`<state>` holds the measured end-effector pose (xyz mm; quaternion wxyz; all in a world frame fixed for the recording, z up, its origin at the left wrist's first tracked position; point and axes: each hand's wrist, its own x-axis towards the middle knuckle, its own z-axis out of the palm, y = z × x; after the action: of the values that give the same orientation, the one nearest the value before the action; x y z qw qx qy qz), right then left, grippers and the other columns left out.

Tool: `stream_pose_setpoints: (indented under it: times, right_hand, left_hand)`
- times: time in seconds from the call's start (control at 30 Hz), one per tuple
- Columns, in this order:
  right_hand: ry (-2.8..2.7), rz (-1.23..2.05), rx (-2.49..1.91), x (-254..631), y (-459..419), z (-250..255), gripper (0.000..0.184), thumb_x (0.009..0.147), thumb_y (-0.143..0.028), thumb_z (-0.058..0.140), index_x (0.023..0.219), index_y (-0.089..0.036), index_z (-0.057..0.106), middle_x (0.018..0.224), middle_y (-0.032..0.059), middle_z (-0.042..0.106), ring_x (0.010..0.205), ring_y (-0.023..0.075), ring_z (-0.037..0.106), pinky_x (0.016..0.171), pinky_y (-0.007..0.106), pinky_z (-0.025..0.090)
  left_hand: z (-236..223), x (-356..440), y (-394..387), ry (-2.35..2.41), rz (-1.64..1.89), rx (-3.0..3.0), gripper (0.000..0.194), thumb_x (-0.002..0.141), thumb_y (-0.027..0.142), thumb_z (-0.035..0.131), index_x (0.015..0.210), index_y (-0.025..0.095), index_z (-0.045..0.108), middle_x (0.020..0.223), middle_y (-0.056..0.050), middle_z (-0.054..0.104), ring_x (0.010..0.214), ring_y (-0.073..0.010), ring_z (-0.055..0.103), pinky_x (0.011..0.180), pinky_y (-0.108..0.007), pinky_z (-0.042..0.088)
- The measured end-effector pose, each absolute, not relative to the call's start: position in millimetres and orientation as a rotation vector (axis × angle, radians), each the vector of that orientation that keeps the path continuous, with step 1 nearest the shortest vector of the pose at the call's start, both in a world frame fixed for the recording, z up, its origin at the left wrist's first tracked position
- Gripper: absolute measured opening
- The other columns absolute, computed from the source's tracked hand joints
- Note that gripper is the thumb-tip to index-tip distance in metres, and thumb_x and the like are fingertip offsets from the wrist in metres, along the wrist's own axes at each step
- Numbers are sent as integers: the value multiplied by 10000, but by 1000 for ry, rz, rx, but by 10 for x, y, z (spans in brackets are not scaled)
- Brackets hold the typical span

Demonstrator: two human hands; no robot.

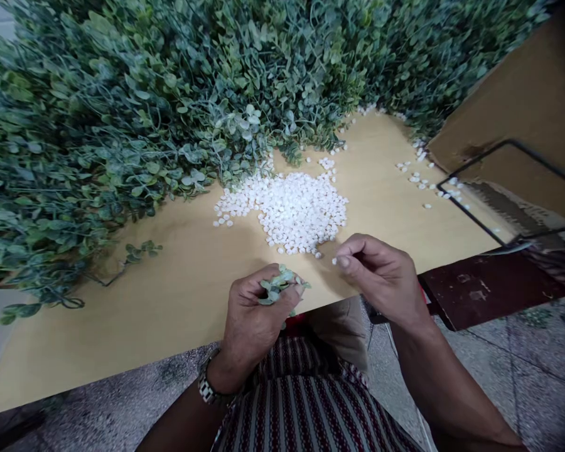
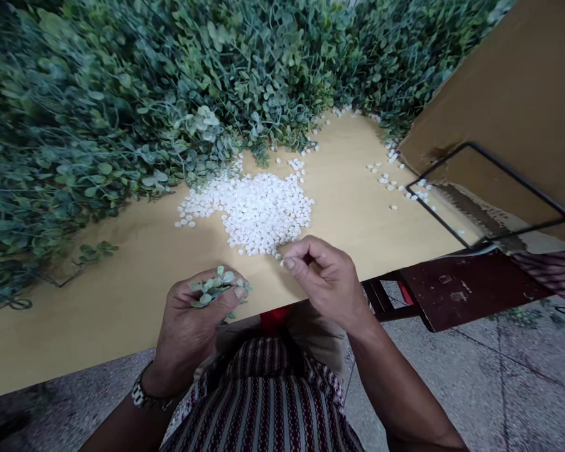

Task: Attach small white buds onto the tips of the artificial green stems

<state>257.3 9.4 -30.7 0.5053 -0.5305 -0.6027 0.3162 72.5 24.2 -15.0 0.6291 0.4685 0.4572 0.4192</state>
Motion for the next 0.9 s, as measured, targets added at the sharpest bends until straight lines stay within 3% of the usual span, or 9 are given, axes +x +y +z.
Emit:
stream_pose_setpoints:
  times: [0.1,0.27,0.6,0.9]
  right_hand:
    - [-1285,1110,-1035,2469,25,-276,64,824,-240,632,778,-196,629,683,-19,578,622,100,508,578,228,406]
    - [-1088,1387,-871,2372,14,-343,99,803,-273,665,757,-188,647,671,-9,561,611,103,479,578,243,367]
    - [-998,1476,-713,2360,1,-439,80,793,-234,675,740,-180,649,678,-10,545,623,102,476,589,241,340]
    - [-933,1484,-674,2335,7,-461,83,782,-244,686,735,-184,655,657,-14,530,602,97,469,557,225,339]
  left_hand:
    - [-186,764,218,1032,963,1101,106,683,150,673,582,139,642,559,30,501,529,-67,417,499,-178,338]
    - [-167,818,205,939,970,1167,107,689,100,630,591,140,646,551,34,506,519,-61,399,490,-176,329]
    - [-88,818,217,905,907,1325,213,691,93,571,497,139,494,484,65,341,468,-54,294,431,-196,247]
    - [-69,848,219,882,927,1385,268,700,65,528,482,152,398,498,69,309,478,-49,265,433,-191,238]
